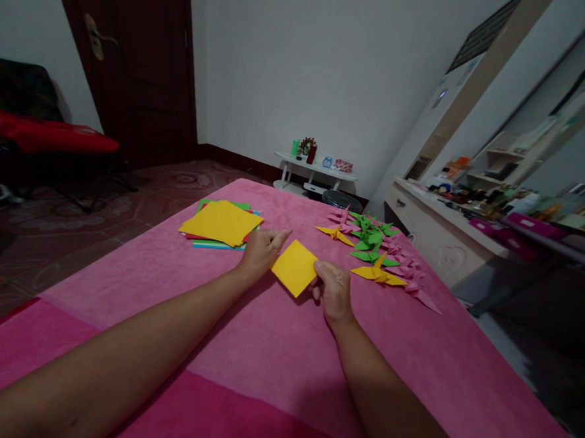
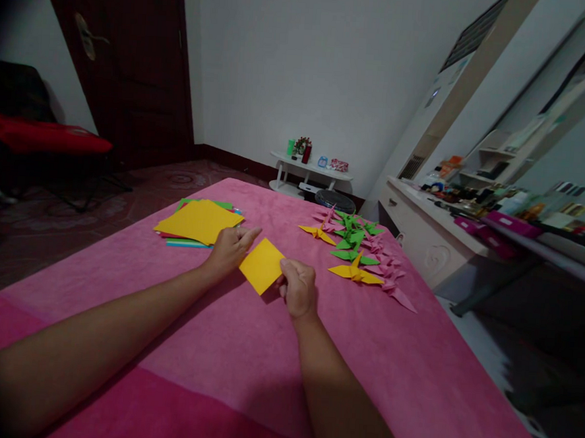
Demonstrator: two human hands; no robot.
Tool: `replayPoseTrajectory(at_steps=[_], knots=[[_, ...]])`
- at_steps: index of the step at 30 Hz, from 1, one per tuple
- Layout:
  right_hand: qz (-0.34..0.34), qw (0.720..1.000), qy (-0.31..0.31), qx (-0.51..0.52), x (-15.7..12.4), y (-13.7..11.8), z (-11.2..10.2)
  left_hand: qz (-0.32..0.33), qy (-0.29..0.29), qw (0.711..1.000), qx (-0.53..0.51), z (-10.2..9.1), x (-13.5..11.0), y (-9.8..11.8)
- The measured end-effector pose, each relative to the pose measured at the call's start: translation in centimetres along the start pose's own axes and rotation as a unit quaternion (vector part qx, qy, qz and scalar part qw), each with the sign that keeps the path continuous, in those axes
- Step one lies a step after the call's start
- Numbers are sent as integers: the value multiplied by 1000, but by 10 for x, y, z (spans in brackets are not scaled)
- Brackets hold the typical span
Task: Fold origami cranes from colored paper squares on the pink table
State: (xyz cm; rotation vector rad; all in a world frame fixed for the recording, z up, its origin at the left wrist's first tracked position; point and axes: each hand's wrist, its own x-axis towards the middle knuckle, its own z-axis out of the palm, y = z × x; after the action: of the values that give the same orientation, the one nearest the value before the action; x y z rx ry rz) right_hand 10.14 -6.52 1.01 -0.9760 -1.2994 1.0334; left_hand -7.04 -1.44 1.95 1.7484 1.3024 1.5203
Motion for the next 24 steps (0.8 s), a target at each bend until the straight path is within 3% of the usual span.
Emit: replayPoseTrajectory(at_steps=[3,5,8,10,14,24], knots=[[-38,992,104,62,7,1,-5,-29,43,998,-42,-3,3,-3],[-29,986,125,109,10,0,-5,-54,-15,993,-102,0,-1,0],[15,979,124,161,12,-3,-1,-93,-141,962,-214,13,-14,12],[31,976,121,176,11,-4,2,-105,-182,941,-266,21,-22,20],[36,974,127,181,10,-6,4,-108,-214,920,-310,26,-31,27],[13,976,105,191,10,-4,3,-118,-250,900,-337,24,-34,30]])
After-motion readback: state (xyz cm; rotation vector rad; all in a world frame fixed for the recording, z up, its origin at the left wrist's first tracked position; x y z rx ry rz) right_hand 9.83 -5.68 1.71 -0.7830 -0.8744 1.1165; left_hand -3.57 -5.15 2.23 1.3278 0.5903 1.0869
